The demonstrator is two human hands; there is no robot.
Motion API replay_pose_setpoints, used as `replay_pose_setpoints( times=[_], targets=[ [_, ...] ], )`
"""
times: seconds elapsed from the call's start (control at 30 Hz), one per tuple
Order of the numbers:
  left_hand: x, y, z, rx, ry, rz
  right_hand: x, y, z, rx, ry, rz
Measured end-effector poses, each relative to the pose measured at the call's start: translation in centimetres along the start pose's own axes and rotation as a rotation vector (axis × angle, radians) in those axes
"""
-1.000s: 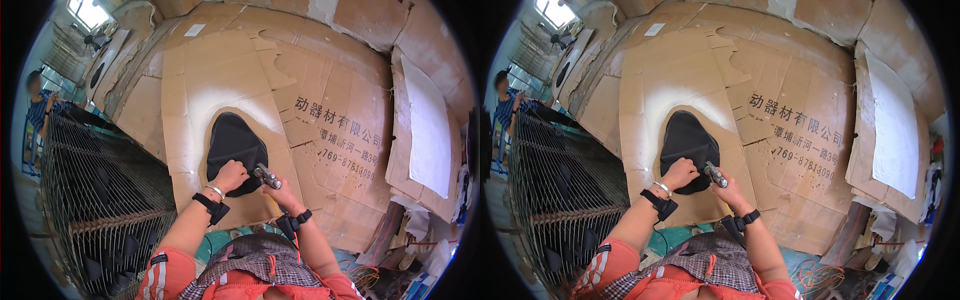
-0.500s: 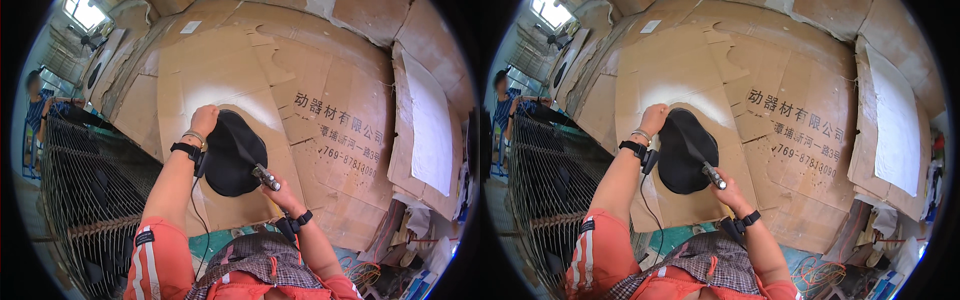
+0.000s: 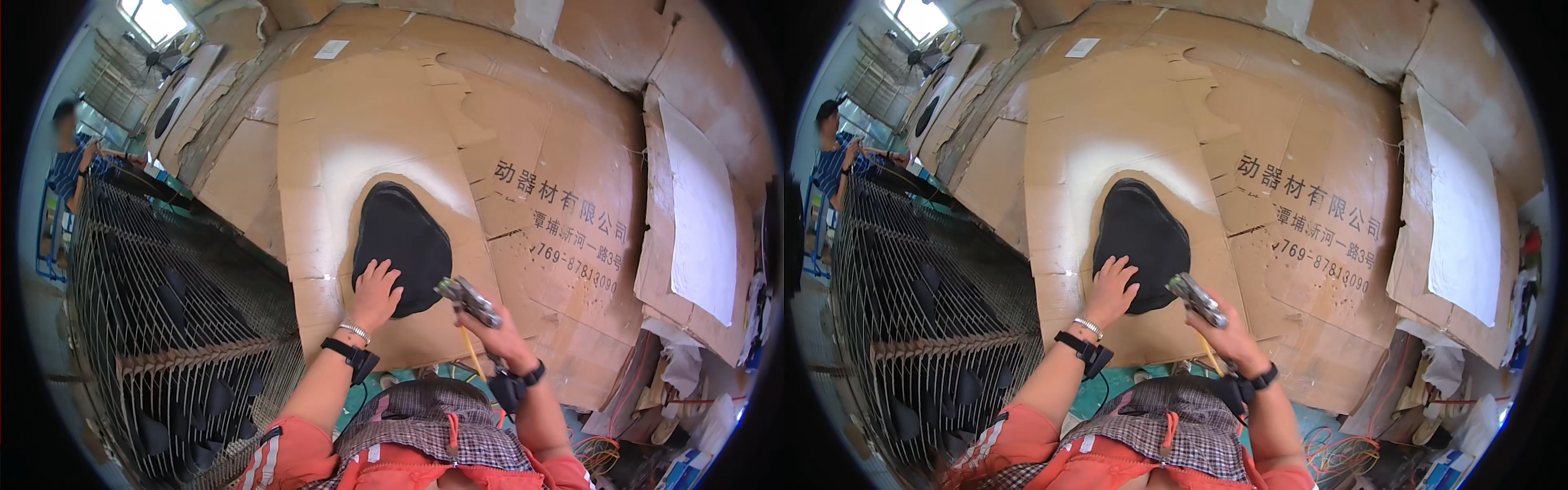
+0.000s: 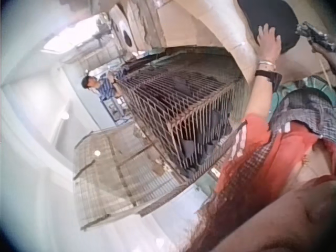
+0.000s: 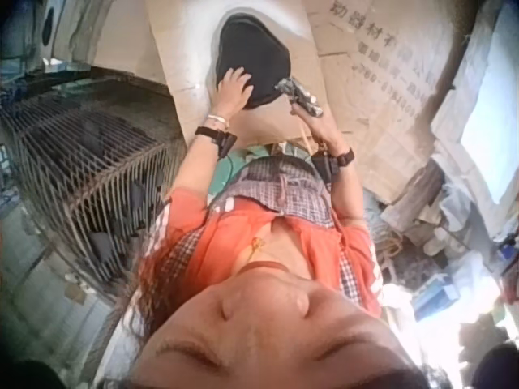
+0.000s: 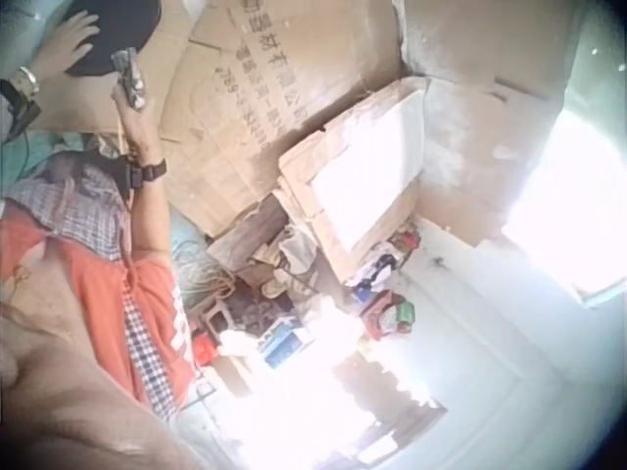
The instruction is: The person repeatedly picks up black shoe insoles from a wire rack, sprays them with a handheld spray gun, and places them on a cardboard sheet. The person flips the insoles to spray both sides and continues the process for multiple units.
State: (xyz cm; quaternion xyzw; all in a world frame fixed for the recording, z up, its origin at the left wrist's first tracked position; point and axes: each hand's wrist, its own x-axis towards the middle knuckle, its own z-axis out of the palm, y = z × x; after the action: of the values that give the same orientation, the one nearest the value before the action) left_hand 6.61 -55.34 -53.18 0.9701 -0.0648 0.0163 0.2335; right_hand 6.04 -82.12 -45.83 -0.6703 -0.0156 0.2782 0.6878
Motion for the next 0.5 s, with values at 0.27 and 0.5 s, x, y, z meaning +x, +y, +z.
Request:
replay_pose_setpoints(
  times=[0.27,0.5],
  targets=[
    [-1.8,-3.9,-4.4,-0.555,0.423,-0.322,-15.9,-9.8,0.5,-0.097,0.045,-0.056],
    [-8.3,-7.5,-9.2,-0.622,0.487,-0.476,-23.1,-10.5,3.1,-0.041,0.202,-0.068]
  ],
)
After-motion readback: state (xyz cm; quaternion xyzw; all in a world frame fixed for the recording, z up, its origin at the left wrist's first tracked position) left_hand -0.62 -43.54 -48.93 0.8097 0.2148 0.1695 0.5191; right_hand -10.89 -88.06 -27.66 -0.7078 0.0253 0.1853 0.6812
